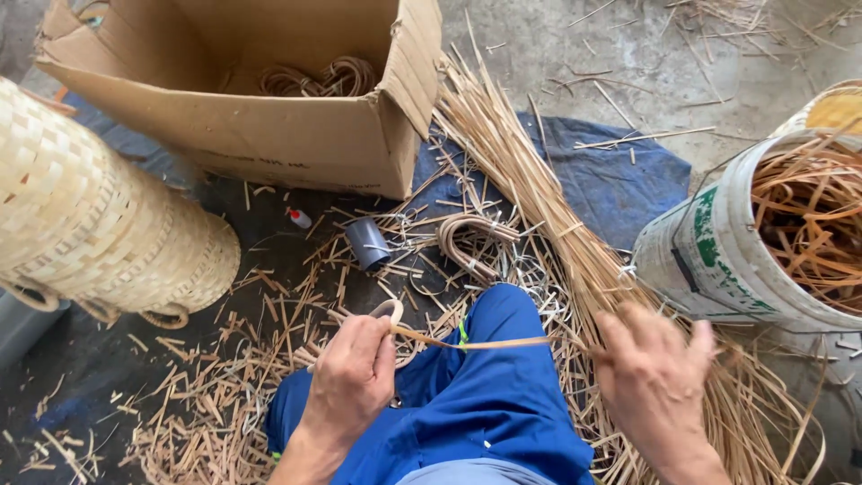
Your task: The person sits on the floor of a workshop and wraps a thin rattan strip tightly around a bent wooden basket handle, winding it along the frame and tucking the end. They briefly use shears to trim the strip, then reach into a bucket to pull out more rattan strips.
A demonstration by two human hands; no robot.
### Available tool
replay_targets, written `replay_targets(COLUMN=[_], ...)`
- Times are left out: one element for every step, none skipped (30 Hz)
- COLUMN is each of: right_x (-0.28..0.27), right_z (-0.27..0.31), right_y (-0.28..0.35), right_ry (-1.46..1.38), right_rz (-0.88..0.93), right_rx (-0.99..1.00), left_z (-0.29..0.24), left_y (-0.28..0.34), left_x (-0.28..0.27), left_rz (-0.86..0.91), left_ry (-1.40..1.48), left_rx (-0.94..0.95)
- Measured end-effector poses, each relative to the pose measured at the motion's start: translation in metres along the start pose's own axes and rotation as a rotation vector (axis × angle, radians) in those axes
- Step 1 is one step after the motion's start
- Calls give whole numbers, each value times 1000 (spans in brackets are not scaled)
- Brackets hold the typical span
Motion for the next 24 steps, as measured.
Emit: replay_targets(right_x=[-10, -28, -45, -50, -57, -65, -52, -41, -29, -14, 15, 43, 49, 52, 56, 61, 65, 69, 70, 78, 84, 92, 99, 106], right_z=[-2, -2, -1, 0, 6, 10, 20, 29, 37, 43, 54, 66, 74, 79, 85, 88, 87, 85, 88, 90, 92, 88, 84, 80], right_y=[-2, -3, -2, 1, 3, 6, 18, 31, 44, 39, 27, 18, 7, -5, -15, -26, -35, -43, -51, -59, -70, -74, -77, -79], right_ry=[6, 126, 243, 245, -28, -305, -309, -565, -822, -824, -914, -987, -989, -886, -785, -790, -912, -1033, -1040, -1436, -1825, -1829, -2009, -2190], right_rz=[-4, -168, -327, -326, -421, -510, -511, -537, -556, -557, -263, 35, 29, -46, -119, -124, -209, -293, -292, -226, -158, -169, -190, -213], right_rx=[5, -7, -21, -22, -126, -229, -235, -294, -350, -356, -320, -278, -290, -238, -184, -193, -132, -69, -64, 7, 80, 80, 74, 65], left_z=[1, 5, 9, 11, 18, 26, 28, 34, 39, 37, 38, 40, 40, 40, 39, 36, 31, 26, 23, 19, 15, 18, 21, 24], left_y=[0, -1, 1, 2, 2, 3, 3, 3, 4, 5, 6, 6, 7, 8, 9, 10, 12, 14, 16, 18, 15, 18, 22, 27], left_x=[2, 3, 4, 7, 7, 8, 7, 7, 8, 6, 5, 4, 2, 0, -2, -4, -7, -10, -10, -10, -9, -7, -3, 1], left_rz=[-2, -2, -1, -2, -10, -17, -24, -26, -28, -34, -29, -24, -36, -24, -10, -20, -34, -49, -44, -26, -11, -8, 22, 52], left_ry=[6, 56, 103, 105, 177, 249, 245, 255, 266, 264, 355, 447, 443, 517, 588, 582, 495, 407, 400, 372, 348, 344, 327, 310], left_rx=[7, -43, -101, -103, -189, -276, -278, -366, -453, -454, -533, -612, -607, -590, -572, -569, -531, -493, -494, -470, -436, -427, -424, -420])
Point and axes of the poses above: each hand's wrist, its own y-axis away from the middle knuckle, its own x-axis out of the palm, z = x × y, the point moved 5 cm from there along -y, towards the middle knuckle, and after that the axes turned 9 degrees about -x, right-handed, at the moved point
